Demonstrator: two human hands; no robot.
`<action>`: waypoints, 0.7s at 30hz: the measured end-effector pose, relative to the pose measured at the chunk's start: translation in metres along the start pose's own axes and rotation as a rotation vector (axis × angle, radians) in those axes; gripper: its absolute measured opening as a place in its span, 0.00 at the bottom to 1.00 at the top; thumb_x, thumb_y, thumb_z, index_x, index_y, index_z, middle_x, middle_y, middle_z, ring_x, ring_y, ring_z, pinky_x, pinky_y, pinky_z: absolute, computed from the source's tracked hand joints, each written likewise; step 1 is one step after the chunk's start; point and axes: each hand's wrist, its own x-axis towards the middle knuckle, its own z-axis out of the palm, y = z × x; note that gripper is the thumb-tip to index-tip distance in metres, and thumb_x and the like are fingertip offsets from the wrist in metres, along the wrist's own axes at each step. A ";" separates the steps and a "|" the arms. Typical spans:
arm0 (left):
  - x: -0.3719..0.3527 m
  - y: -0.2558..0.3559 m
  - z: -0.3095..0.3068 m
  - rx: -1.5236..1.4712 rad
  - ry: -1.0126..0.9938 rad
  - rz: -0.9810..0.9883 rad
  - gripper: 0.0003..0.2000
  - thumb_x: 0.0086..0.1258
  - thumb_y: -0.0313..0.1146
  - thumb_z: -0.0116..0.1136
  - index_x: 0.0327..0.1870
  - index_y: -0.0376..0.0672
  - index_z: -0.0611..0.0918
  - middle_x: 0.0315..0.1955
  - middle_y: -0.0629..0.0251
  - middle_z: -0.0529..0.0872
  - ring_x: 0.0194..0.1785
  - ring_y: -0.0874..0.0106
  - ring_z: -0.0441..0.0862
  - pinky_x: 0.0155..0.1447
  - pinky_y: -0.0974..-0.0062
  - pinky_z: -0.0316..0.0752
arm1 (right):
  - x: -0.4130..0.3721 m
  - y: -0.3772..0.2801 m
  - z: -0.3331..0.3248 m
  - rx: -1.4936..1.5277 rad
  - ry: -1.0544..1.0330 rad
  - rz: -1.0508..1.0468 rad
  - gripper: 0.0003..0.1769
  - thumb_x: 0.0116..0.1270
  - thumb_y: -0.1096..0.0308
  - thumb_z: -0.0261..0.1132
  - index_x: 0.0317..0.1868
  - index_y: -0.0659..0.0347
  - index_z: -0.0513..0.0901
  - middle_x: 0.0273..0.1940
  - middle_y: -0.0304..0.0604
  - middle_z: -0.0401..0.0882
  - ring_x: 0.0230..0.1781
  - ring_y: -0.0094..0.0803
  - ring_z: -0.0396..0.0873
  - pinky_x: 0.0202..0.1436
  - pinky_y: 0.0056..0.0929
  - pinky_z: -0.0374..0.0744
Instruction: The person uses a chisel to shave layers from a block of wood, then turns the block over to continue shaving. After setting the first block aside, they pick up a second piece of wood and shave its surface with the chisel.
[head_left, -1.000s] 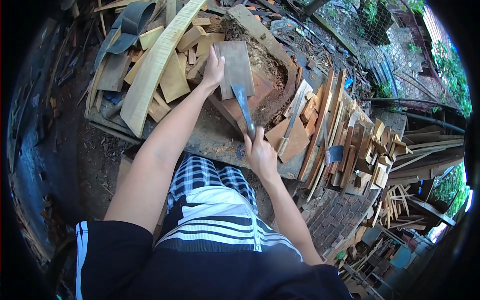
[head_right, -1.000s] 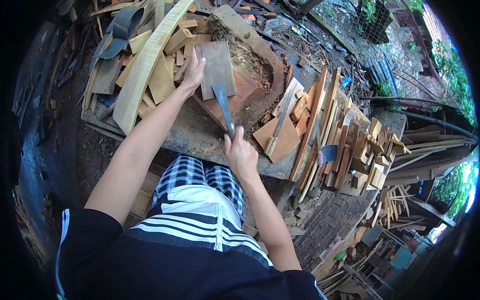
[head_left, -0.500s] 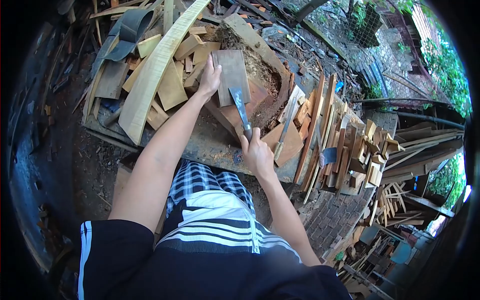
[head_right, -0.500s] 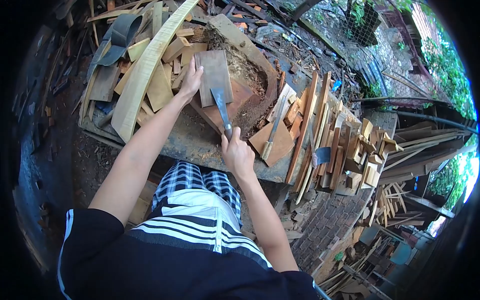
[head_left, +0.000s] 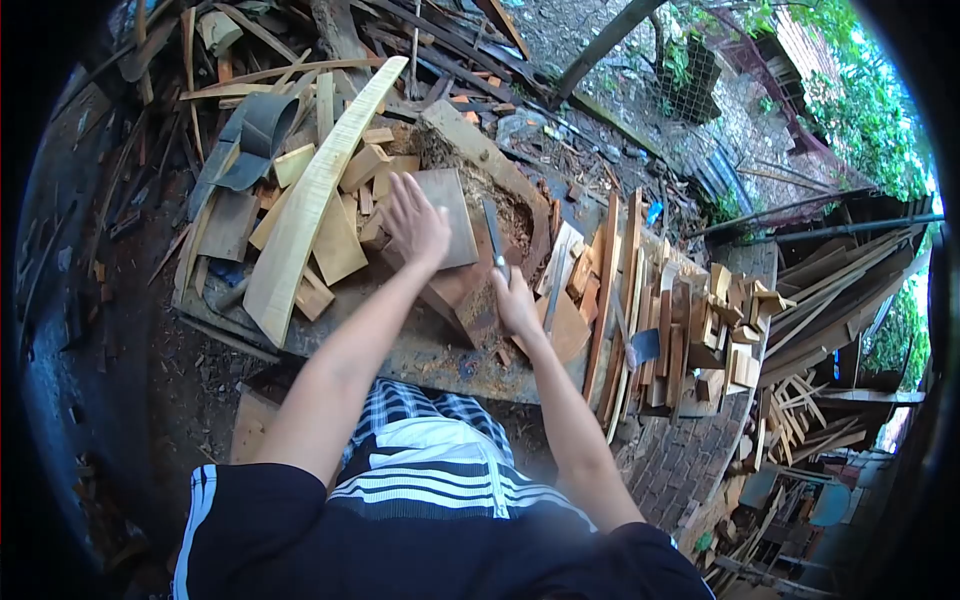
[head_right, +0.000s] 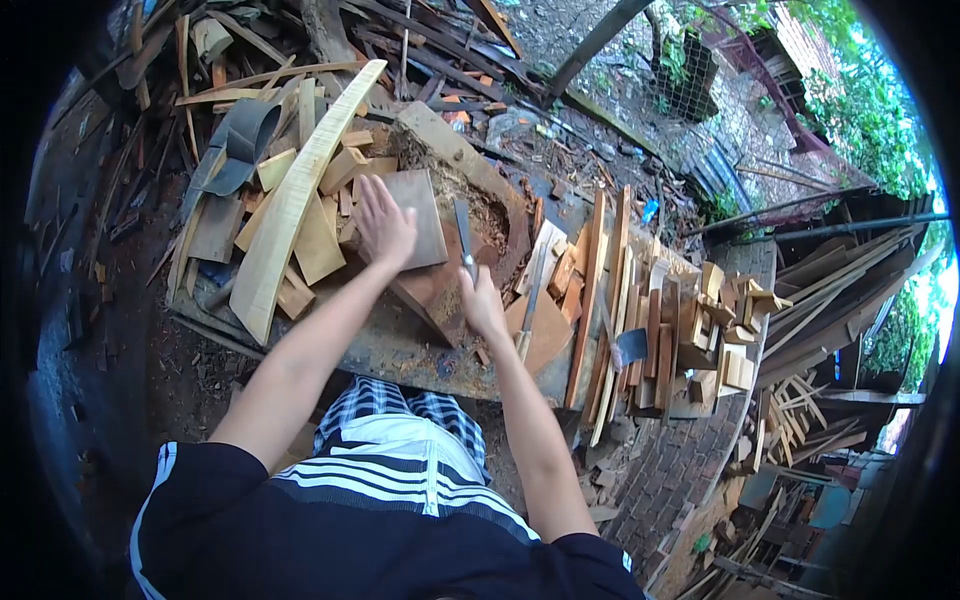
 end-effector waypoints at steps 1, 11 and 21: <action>-0.007 0.011 0.004 0.007 0.005 0.004 0.49 0.67 0.50 0.60 0.79 0.34 0.45 0.79 0.44 0.43 0.82 0.53 0.42 0.81 0.45 0.37 | -0.012 0.009 0.001 0.014 -0.009 0.034 0.27 0.75 0.43 0.53 0.54 0.62 0.73 0.41 0.68 0.82 0.48 0.65 0.80 0.51 0.56 0.75; 0.008 0.047 0.014 0.045 -0.241 -0.418 0.67 0.43 0.59 0.78 0.81 0.57 0.42 0.80 0.48 0.44 0.82 0.51 0.44 0.78 0.40 0.44 | -0.060 0.075 0.008 0.105 0.005 -0.044 0.20 0.77 0.49 0.55 0.47 0.60 0.70 0.22 0.48 0.77 0.17 0.38 0.80 0.22 0.39 0.76; 0.036 -0.017 -0.051 -0.763 -1.051 -0.179 0.47 0.57 0.43 0.67 0.78 0.37 0.59 0.74 0.47 0.61 0.76 0.61 0.60 0.76 0.66 0.58 | -0.058 0.083 -0.005 0.121 -0.107 0.035 0.25 0.74 0.42 0.52 0.53 0.56 0.70 0.39 0.68 0.82 0.44 0.67 0.80 0.46 0.60 0.76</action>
